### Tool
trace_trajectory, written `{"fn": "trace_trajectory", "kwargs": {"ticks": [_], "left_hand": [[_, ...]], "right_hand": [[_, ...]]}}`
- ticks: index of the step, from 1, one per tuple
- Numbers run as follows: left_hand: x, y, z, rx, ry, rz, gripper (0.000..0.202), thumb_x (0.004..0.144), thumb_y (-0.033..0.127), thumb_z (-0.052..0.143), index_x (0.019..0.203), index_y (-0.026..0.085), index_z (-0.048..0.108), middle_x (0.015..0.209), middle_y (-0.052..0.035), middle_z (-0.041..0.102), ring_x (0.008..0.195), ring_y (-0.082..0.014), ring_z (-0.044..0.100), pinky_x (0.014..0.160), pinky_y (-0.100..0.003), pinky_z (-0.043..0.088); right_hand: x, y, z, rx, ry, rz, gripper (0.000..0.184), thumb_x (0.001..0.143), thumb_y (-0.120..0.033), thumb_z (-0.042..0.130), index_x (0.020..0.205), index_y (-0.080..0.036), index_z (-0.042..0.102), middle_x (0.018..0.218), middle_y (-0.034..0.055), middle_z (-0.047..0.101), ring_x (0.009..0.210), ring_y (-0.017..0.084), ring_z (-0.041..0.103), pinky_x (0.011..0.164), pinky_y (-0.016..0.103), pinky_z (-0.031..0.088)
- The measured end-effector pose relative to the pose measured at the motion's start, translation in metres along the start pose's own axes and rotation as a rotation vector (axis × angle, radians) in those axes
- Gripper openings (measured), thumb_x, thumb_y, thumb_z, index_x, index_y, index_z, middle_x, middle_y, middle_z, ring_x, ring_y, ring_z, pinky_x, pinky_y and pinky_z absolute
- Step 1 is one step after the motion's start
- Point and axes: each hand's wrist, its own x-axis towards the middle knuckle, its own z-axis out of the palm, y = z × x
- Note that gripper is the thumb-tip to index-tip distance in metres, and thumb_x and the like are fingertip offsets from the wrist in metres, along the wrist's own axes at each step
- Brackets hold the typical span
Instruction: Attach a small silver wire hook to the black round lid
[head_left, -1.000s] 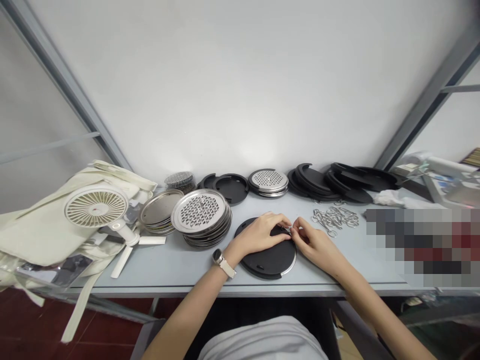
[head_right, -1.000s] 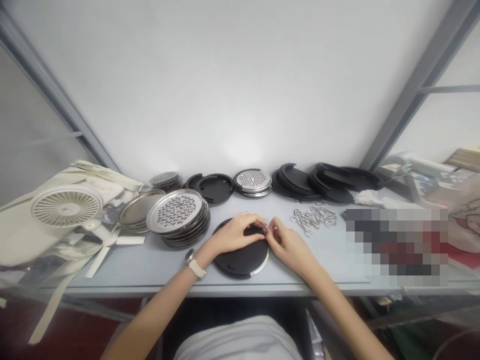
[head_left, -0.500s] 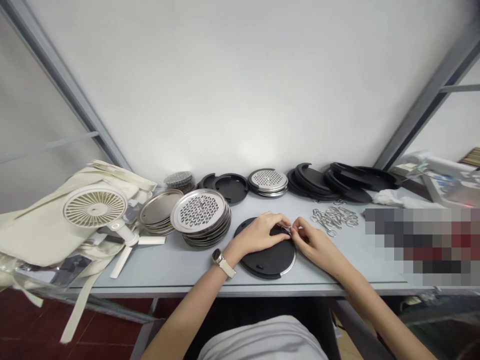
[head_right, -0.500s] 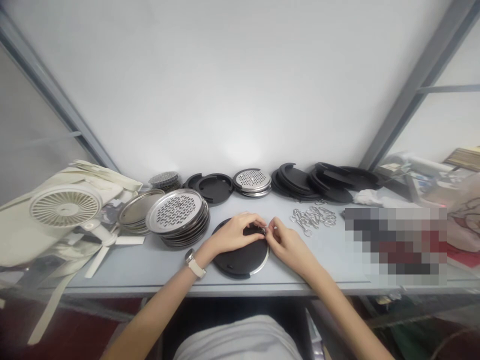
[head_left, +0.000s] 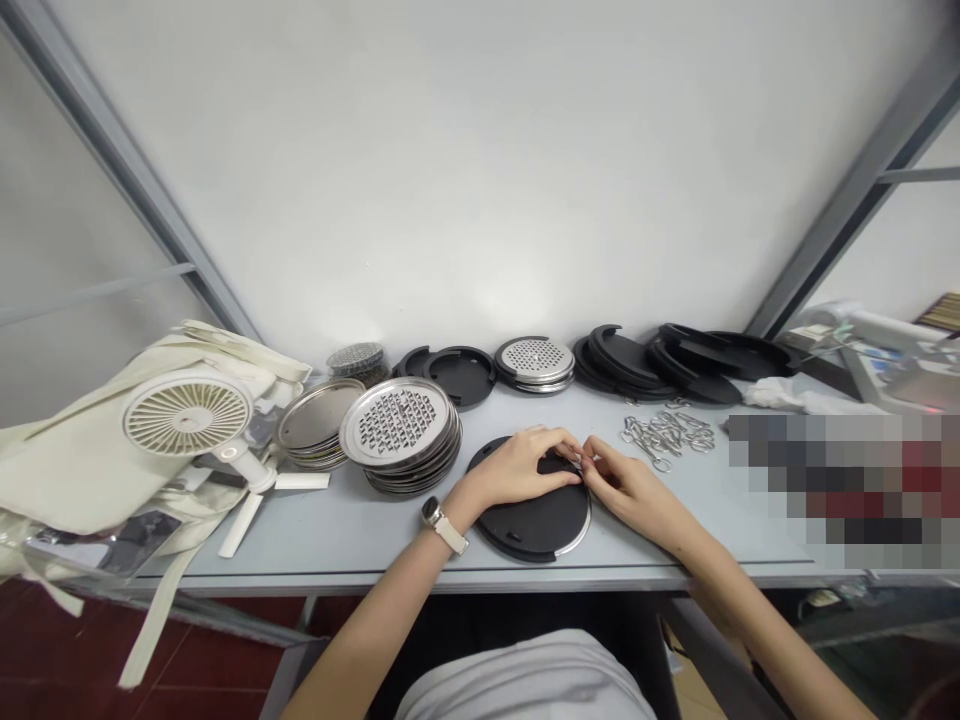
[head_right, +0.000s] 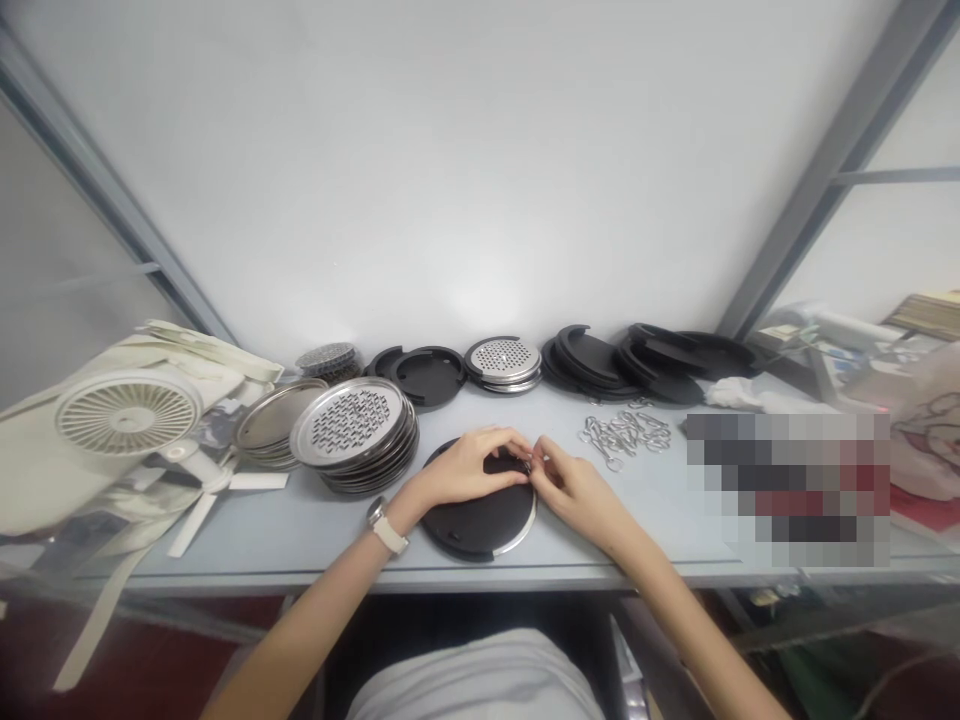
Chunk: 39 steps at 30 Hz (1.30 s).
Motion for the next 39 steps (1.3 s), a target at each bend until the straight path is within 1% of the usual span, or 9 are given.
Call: {"fn": "trace_trajectory", "kwargs": {"ticks": [8,12,17,22,26,30,33,36,39], "left_hand": [[0.0004,0.0011,-0.0003,-0.052,-0.011,-0.032,0.028,0.078,0.017,0.065,0.105,0.019,0.057,0.104,-0.0043,0.064,0.100,-0.0177,0.060,0.094,-0.033,0.043],[0.0003,0.0012,-0.0003,-0.074,0.002,-0.027,0.027,0.078,0.017,0.066,0.103,0.019,0.057,0.102,-0.0042,0.065,0.100,-0.0167,0.061,0.092,-0.030,0.044],[0.0002,0.0028,-0.0008,-0.098,-0.002,-0.064,0.029,0.078,0.015,0.065,0.104,0.019,0.055,0.104,-0.0042,0.065,0.102,-0.0176,0.060,0.093,-0.031,0.044],[0.0000,0.0043,-0.0010,-0.098,0.002,-0.071,0.031,0.077,0.014,0.065,0.105,0.020,0.055,0.103,-0.0039,0.066,0.102,-0.0178,0.061,0.092,-0.032,0.044],[0.0001,0.0032,-0.0010,-0.091,0.001,-0.056,0.030,0.077,0.015,0.065,0.105,0.020,0.055,0.103,-0.0042,0.065,0.102,-0.0177,0.061,0.093,-0.032,0.044],[0.0001,-0.0004,-0.0006,-0.097,-0.003,-0.008,0.028,0.078,0.016,0.064,0.105,0.018,0.054,0.103,-0.0052,0.064,0.100,-0.0170,0.061,0.092,-0.031,0.044],[0.0001,-0.0032,0.0004,-0.084,0.001,0.019,0.027,0.079,0.018,0.064,0.105,0.018,0.054,0.103,-0.0057,0.063,0.098,-0.0164,0.060,0.091,-0.030,0.045],[-0.0001,-0.0039,0.0007,-0.040,-0.002,0.029,0.025,0.081,0.019,0.062,0.105,0.018,0.054,0.103,-0.0054,0.063,0.097,-0.0161,0.059,0.090,-0.030,0.045],[-0.0008,-0.0014,-0.0008,0.062,-0.013,0.059,0.020,0.084,0.022,0.060,0.103,0.018,0.054,0.101,-0.0050,0.062,0.098,-0.0172,0.057,0.091,-0.030,0.044]], "right_hand": [[0.0001,-0.0009,-0.0010,0.026,-0.007,-0.010,0.016,0.091,-0.033,0.039,0.079,-0.023,0.040,0.057,-0.0066,0.045,0.052,0.012,0.040,0.052,0.023,0.033],[0.0001,-0.0015,-0.0014,0.042,-0.027,-0.016,0.014,0.091,-0.034,0.038,0.082,-0.023,0.040,0.059,-0.0065,0.047,0.053,0.012,0.041,0.053,0.022,0.033],[-0.0008,-0.0027,-0.0023,0.042,-0.029,-0.022,0.013,0.090,-0.034,0.039,0.082,-0.024,0.040,0.061,-0.0059,0.049,0.055,0.012,0.043,0.054,0.023,0.035],[-0.0007,-0.0018,-0.0023,0.043,-0.036,-0.030,0.010,0.089,-0.032,0.040,0.083,-0.024,0.039,0.060,-0.0065,0.048,0.053,0.012,0.042,0.053,0.022,0.034],[0.0000,-0.0020,-0.0005,0.033,-0.024,-0.037,0.011,0.090,-0.031,0.039,0.081,-0.024,0.037,0.058,-0.0069,0.048,0.051,0.012,0.042,0.052,0.022,0.033],[0.0003,-0.0032,0.0008,-0.020,0.022,-0.029,0.011,0.089,-0.029,0.040,0.079,-0.024,0.038,0.056,-0.0064,0.049,0.049,0.013,0.043,0.051,0.023,0.031],[0.0002,-0.0029,0.0008,-0.067,0.027,-0.026,0.015,0.089,-0.029,0.039,0.075,-0.023,0.040,0.055,-0.0053,0.048,0.049,0.013,0.044,0.051,0.024,0.030],[0.0003,-0.0016,0.0002,-0.097,0.015,-0.028,0.020,0.090,-0.030,0.038,0.072,-0.022,0.042,0.056,-0.0041,0.049,0.051,0.013,0.045,0.052,0.024,0.030],[0.0008,-0.0005,-0.0004,-0.107,0.016,-0.027,0.023,0.091,-0.031,0.037,0.071,-0.022,0.043,0.056,-0.0039,0.049,0.051,0.013,0.045,0.052,0.024,0.031]]}}
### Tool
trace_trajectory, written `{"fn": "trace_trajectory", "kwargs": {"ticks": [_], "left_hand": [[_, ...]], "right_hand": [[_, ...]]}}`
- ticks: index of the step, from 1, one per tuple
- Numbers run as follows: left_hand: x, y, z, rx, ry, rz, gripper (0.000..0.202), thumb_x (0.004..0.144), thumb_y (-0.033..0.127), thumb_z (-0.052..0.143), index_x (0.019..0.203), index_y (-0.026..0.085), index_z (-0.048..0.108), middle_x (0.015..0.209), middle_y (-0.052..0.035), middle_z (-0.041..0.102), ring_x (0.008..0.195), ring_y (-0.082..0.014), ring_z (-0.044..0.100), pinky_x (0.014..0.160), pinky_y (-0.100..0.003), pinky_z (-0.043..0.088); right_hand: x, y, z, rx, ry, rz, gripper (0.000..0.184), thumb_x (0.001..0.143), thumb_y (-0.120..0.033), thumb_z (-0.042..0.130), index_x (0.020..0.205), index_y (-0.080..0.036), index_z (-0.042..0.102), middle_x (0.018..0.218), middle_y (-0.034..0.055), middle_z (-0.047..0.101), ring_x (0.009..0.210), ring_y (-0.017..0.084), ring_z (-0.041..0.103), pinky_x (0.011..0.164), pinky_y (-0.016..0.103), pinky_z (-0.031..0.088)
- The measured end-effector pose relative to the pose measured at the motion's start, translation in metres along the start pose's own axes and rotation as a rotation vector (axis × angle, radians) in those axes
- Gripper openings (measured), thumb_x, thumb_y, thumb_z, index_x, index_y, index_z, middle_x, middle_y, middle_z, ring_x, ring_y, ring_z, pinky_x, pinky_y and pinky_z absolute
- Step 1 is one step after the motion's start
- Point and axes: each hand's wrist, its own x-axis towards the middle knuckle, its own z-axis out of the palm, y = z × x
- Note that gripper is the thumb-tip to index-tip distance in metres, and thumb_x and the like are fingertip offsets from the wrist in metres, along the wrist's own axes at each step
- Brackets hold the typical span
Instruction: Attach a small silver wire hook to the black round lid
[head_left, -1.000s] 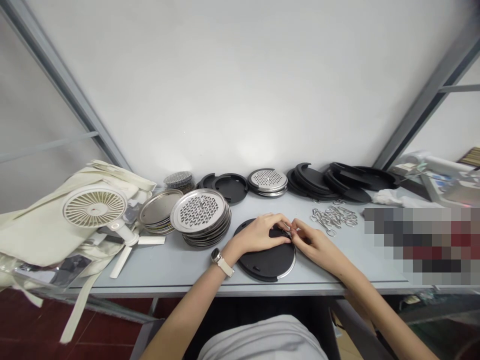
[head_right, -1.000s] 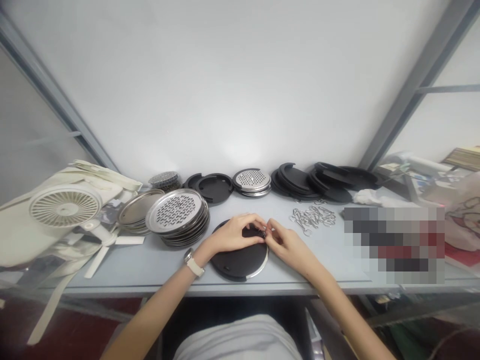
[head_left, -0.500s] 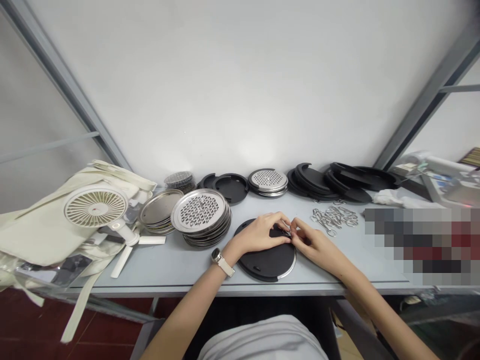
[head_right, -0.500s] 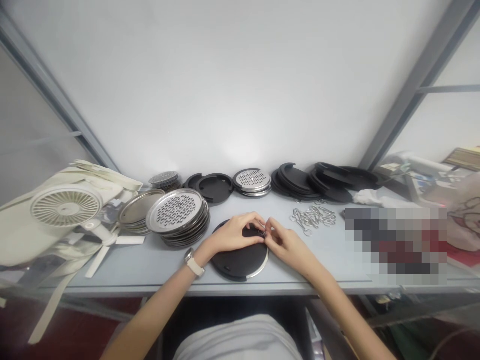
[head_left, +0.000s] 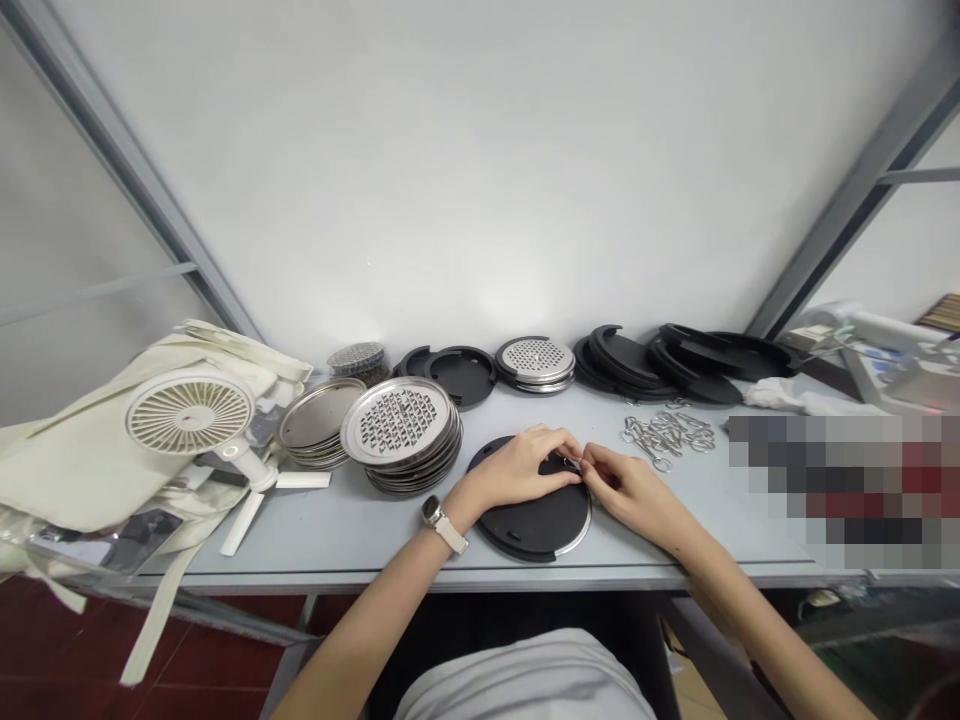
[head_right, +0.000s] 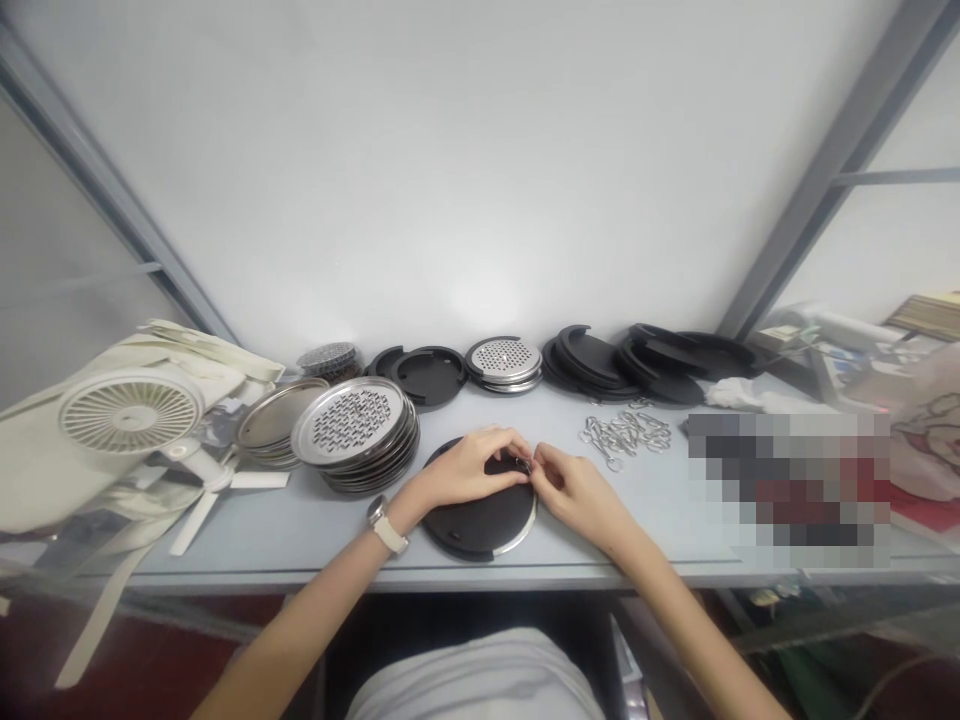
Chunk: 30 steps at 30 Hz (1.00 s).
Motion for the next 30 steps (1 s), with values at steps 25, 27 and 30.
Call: {"fn": "trace_trajectory", "kwargs": {"ticks": [25,27,30], "left_hand": [[0.000,0.007,-0.010,0.604,-0.159,0.037,0.024,0.092,0.040,0.045,0.096,0.017,0.052,0.094,-0.0046,0.058,0.077,-0.0163,0.058,0.065,-0.027,0.041],[-0.001,0.008,-0.010,0.571,-0.161,0.026,0.023,0.092,0.039,0.045,0.096,0.018,0.052,0.093,-0.0045,0.060,0.079,-0.0169,0.059,0.065,-0.027,0.040],[-0.001,0.008,-0.009,0.523,-0.171,-0.010,0.022,0.092,0.039,0.044,0.097,0.019,0.052,0.091,-0.0037,0.063,0.078,-0.0174,0.061,0.066,-0.027,0.040]], "right_hand": [[0.002,0.001,0.001,-0.043,-0.065,-0.007,0.028,0.093,-0.032,0.033,0.067,-0.022,0.039,0.059,-0.0019,0.051,0.055,0.014,0.047,0.054,0.025,0.031],[0.002,0.001,0.001,-0.045,-0.065,-0.006,0.029,0.093,-0.032,0.033,0.067,-0.022,0.038,0.058,-0.0021,0.050,0.054,0.014,0.047,0.054,0.025,0.031],[0.002,0.000,0.001,-0.056,-0.070,-0.009,0.030,0.093,-0.033,0.033,0.067,-0.021,0.039,0.058,-0.0021,0.051,0.055,0.014,0.047,0.055,0.025,0.031]]}}
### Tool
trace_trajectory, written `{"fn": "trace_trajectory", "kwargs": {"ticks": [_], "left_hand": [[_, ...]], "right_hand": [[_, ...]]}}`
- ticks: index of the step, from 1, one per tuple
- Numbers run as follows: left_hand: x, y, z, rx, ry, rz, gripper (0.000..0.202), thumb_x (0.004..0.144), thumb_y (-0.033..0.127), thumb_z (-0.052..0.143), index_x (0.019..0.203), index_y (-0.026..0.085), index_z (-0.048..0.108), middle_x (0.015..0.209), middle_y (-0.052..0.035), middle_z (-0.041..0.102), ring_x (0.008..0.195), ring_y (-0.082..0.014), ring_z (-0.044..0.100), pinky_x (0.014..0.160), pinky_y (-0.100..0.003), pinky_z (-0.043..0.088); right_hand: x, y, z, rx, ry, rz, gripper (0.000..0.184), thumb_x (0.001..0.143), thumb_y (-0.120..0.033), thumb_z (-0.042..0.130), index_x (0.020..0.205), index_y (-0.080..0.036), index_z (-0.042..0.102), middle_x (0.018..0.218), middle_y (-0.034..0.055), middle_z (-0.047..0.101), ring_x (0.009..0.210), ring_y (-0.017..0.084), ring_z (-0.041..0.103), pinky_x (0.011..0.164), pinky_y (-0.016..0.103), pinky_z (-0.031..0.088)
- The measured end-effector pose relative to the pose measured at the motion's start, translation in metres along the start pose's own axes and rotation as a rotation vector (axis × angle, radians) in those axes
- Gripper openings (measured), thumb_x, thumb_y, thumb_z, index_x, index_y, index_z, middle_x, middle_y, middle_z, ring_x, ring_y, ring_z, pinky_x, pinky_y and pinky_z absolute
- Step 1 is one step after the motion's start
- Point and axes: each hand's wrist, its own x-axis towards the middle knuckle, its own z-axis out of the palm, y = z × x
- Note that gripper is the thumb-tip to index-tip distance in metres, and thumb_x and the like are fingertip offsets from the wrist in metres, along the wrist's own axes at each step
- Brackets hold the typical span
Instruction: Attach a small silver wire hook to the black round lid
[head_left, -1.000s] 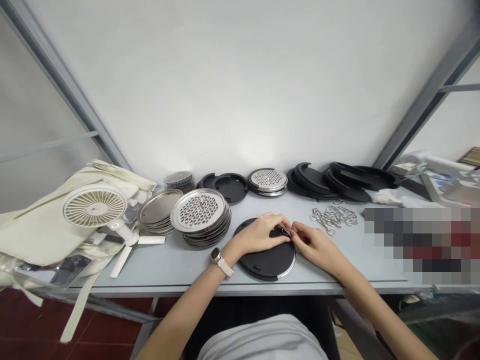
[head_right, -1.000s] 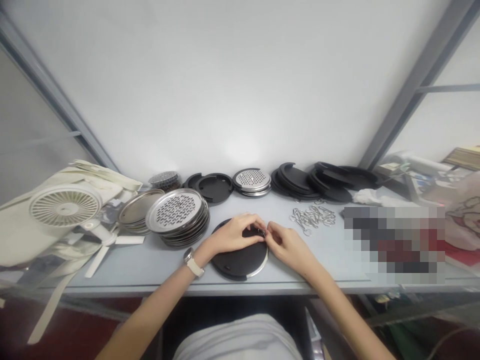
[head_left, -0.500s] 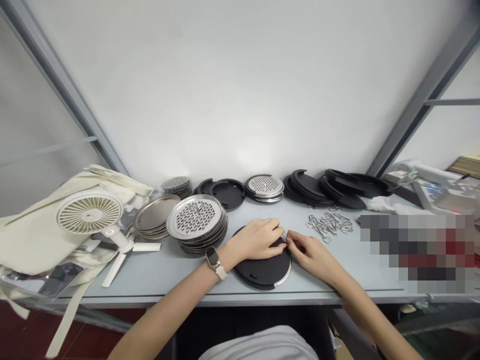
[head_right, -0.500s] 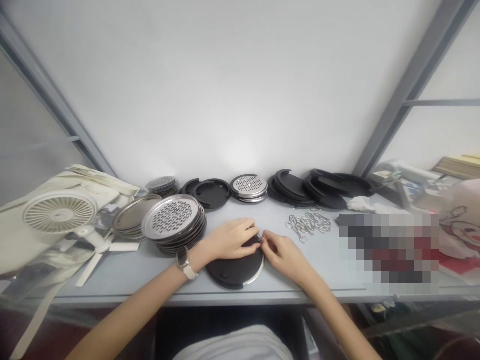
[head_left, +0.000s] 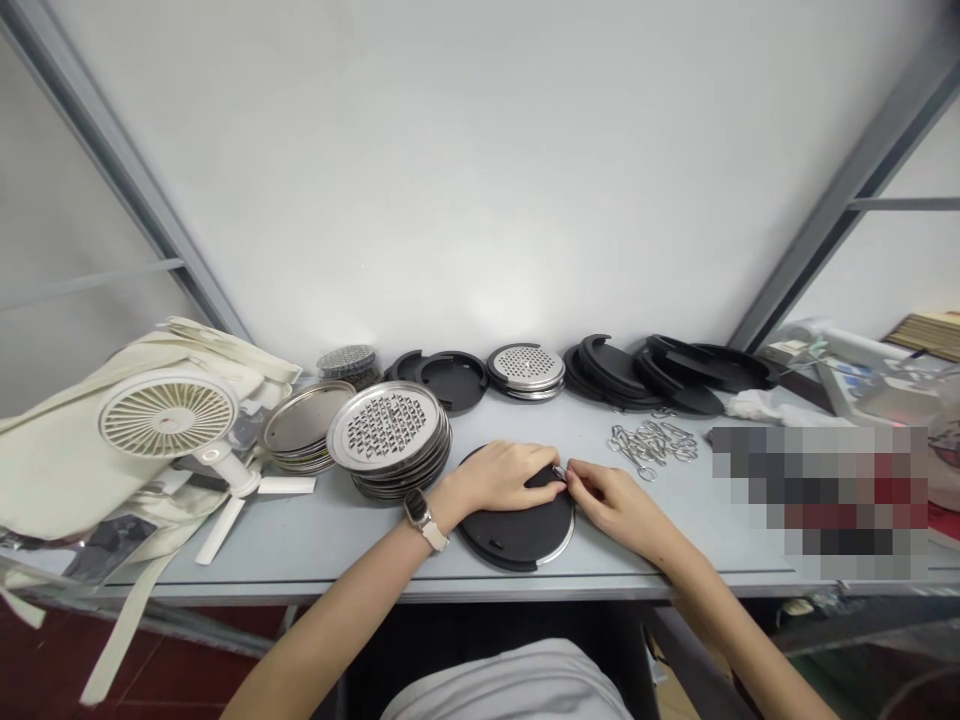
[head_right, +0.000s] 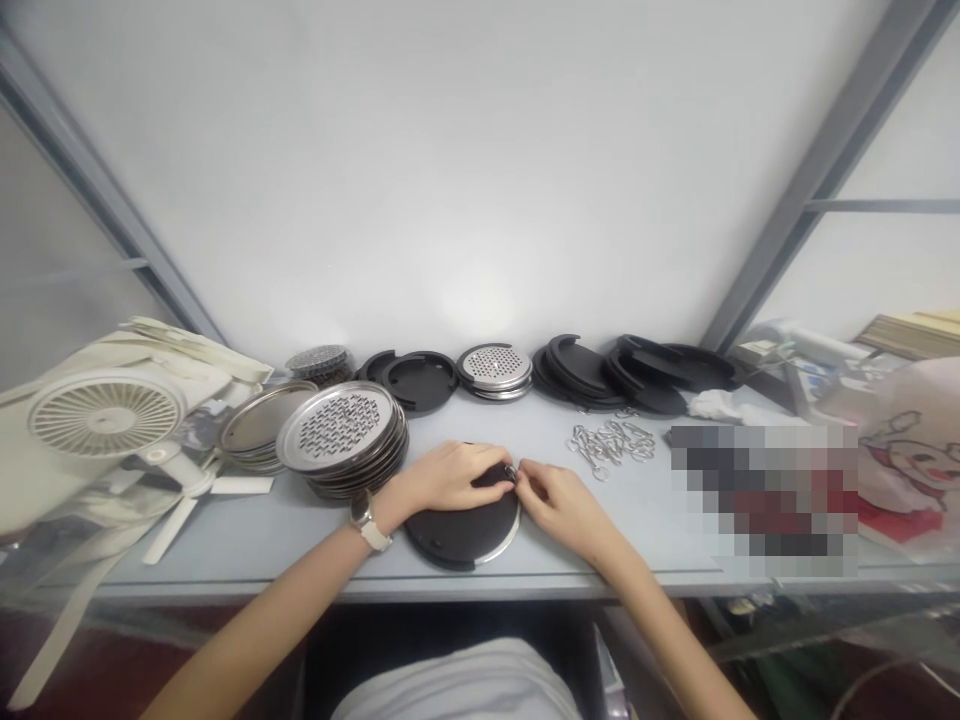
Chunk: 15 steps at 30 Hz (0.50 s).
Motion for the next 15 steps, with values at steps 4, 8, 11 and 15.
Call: {"fn": "trace_trajectory", "kwargs": {"ticks": [4,8,11,15], "left_hand": [[-0.0005,-0.0005,-0.0001,-0.011,-0.010,-0.028,0.023,0.092,0.041,0.045,0.098,0.020,0.052,0.090,-0.0035,0.066,0.077,-0.0182,0.062,0.064,-0.027,0.040],[-0.0004,-0.0002,-0.0005,0.008,-0.002,-0.020,0.023,0.092,0.041,0.044,0.098,0.020,0.052,0.091,-0.0029,0.066,0.077,-0.0186,0.063,0.063,-0.027,0.039],[-0.0004,0.0004,-0.0010,0.020,0.004,-0.013,0.023,0.092,0.042,0.043,0.098,0.020,0.052,0.091,-0.0026,0.067,0.078,-0.0186,0.063,0.063,-0.027,0.039],[-0.0010,0.0019,-0.0024,0.030,-0.007,-0.047,0.026,0.092,0.043,0.044,0.099,0.020,0.052,0.088,-0.0030,0.067,0.075,-0.0191,0.064,0.062,-0.027,0.039]], "right_hand": [[-0.0009,-0.0005,-0.0008,-0.015,-0.009,-0.013,0.032,0.094,-0.034,0.033,0.066,-0.021,0.041,0.058,-0.0017,0.051,0.056,0.014,0.049,0.056,0.025,0.031],[-0.0026,0.0011,0.0000,0.000,-0.001,-0.008,0.033,0.094,-0.036,0.034,0.065,-0.021,0.041,0.057,-0.0027,0.049,0.055,0.013,0.047,0.055,0.025,0.031],[-0.0027,0.0030,0.0019,0.034,0.010,0.018,0.034,0.094,-0.039,0.034,0.065,-0.021,0.040,0.056,-0.0041,0.046,0.053,0.012,0.043,0.053,0.024,0.030],[-0.0019,0.0031,0.0033,0.067,0.012,0.042,0.036,0.094,-0.042,0.034,0.065,-0.021,0.037,0.054,-0.0052,0.041,0.052,0.012,0.040,0.052,0.024,0.030]]}}
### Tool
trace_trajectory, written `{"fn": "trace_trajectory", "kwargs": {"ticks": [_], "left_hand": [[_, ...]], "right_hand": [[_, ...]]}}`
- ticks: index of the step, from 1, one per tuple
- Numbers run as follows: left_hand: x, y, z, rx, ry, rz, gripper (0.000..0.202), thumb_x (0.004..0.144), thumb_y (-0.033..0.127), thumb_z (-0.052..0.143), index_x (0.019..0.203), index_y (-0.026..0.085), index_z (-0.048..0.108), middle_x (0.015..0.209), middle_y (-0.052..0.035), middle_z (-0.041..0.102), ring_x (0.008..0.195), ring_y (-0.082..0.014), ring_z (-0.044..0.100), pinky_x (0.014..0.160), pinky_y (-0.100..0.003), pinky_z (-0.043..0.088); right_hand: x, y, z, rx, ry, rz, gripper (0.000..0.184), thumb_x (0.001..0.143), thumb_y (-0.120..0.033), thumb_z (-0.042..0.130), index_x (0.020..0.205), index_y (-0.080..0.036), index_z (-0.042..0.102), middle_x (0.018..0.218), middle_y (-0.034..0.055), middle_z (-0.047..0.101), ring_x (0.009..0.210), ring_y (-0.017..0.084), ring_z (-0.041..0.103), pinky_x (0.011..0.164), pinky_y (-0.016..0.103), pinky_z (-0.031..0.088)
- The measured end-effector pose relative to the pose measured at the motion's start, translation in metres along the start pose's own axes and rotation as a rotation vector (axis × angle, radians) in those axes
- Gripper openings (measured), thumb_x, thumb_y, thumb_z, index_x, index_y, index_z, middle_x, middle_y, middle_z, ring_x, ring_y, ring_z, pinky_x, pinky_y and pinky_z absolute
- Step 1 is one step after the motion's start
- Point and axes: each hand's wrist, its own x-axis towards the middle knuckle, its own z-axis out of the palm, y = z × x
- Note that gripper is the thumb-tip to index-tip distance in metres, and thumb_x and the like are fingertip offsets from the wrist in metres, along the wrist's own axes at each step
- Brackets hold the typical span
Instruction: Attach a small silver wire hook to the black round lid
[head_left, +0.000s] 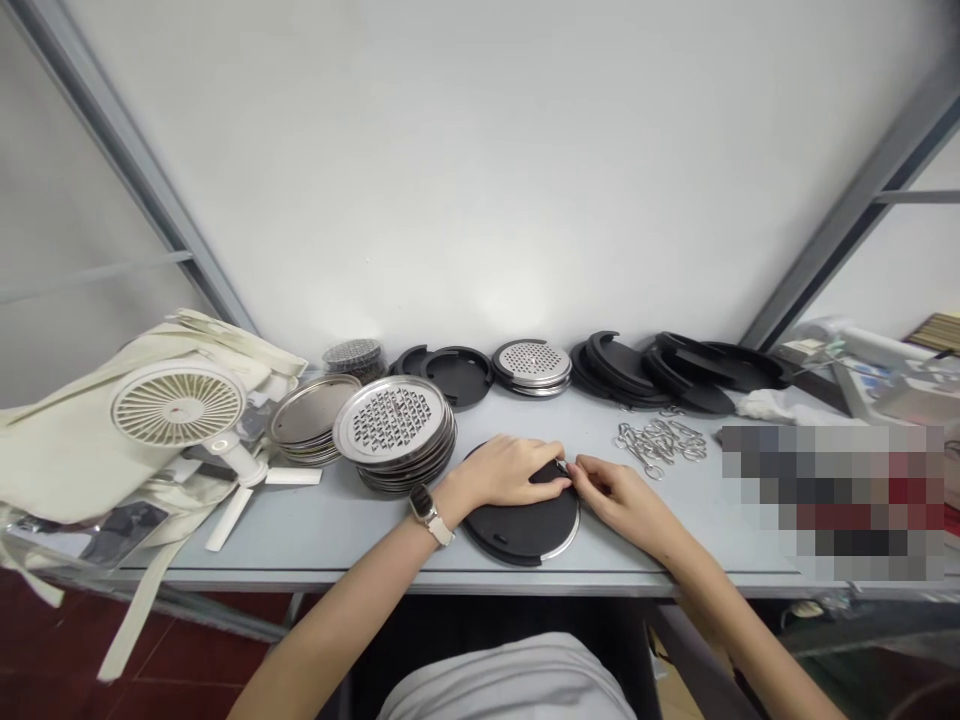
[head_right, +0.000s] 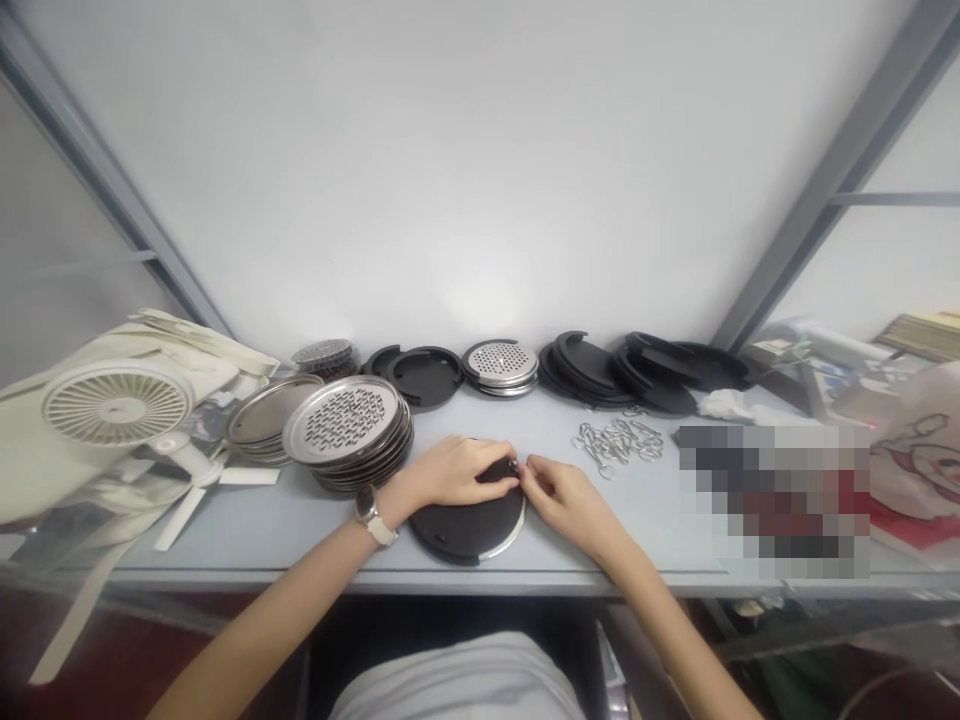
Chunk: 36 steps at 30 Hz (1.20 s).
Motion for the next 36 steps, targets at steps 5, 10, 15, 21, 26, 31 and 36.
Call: {"fn": "trace_trajectory", "kwargs": {"ticks": [5,10,15,21,26,31,36], "left_hand": [[0.0000,0.0016,-0.0020,-0.004,-0.016,-0.042,0.026,0.090,0.043,0.047,0.100,0.020,0.054,0.081,-0.0026,0.066,0.070,-0.0183,0.063,0.060,-0.026,0.037],[0.0003,0.0008,-0.0016,-0.077,-0.006,-0.021,0.021,0.090,0.038,0.048,0.097,0.021,0.056,0.075,0.0001,0.063,0.064,-0.0139,0.058,0.056,-0.024,0.035],[0.0000,-0.0011,-0.0001,-0.133,0.001,-0.025,0.022,0.089,0.039,0.049,0.098,0.021,0.058,0.073,0.0014,0.061,0.061,-0.0115,0.054,0.056,-0.022,0.033],[-0.0003,0.0000,-0.0008,-0.138,-0.001,-0.030,0.023,0.090,0.039,0.048,0.097,0.020,0.058,0.072,0.0014,0.061,0.060,-0.0110,0.053,0.056,-0.022,0.033],[-0.0001,0.0005,-0.0009,-0.140,-0.003,-0.025,0.023,0.089,0.038,0.048,0.101,0.021,0.058,0.074,0.0012,0.062,0.061,-0.0115,0.054,0.057,-0.022,0.034],[0.0000,-0.0006,-0.0005,-0.142,0.003,-0.023,0.021,0.089,0.037,0.049,0.098,0.020,0.058,0.071,0.0021,0.060,0.060,-0.0107,0.053,0.056,-0.021,0.034],[0.0002,-0.0006,-0.0007,-0.151,0.006,-0.034,0.021,0.088,0.037,0.050,0.099,0.021,0.058,0.071,0.0025,0.060,0.059,-0.0104,0.053,0.055,-0.021,0.034]], "right_hand": [[-0.0001,-0.0029,-0.0024,0.000,-0.001,-0.029,0.036,0.096,-0.041,0.033,0.065,-0.021,0.038,0.057,-0.0038,0.045,0.054,0.012,0.044,0.054,0.025,0.031],[-0.0011,-0.0047,-0.0052,-0.003,-0.016,-0.058,0.037,0.096,-0.040,0.031,0.066,-0.021,0.041,0.060,-0.0020,0.051,0.056,0.013,0.047,0.056,0.025,0.033],[-0.0017,-0.0057,-0.0048,-0.005,0.015,-0.045,0.035,0.095,-0.037,0.033,0.065,-0.021,0.041,0.059,-0.0012,0.053,0.055,0.013,0.047,0.055,0.025,0.035],[-0.0018,-0.0055,-0.0038,-0.023,0.017,-0.052,0.033,0.095,-0.035,0.033,0.065,-0.021,0.039,0.058,-0.0027,0.050,0.054,0.012,0.046,0.054,0.024,0.033],[-0.0017,-0.0048,-0.0038,-0.031,0.008,-0.053,0.031,0.093,-0.035,0.035,0.065,-0.022,0.038,0.054,-0.0046,0.044,0.052,0.012,0.043,0.052,0.024,0.030],[-0.0023,-0.0050,-0.0043,-0.029,0.009,-0.053,0.028,0.091,-0.033,0.037,0.066,-0.021,0.040,0.056,-0.0042,0.047,0.052,0.012,0.044,0.052,0.024,0.031],[-0.0025,-0.0049,-0.0038,-0.031,0.018,-0.068,0.024,0.090,-0.029,0.038,0.067,-0.021,0.041,0.056,-0.0045,0.046,0.052,0.012,0.044,0.052,0.024,0.031]]}}
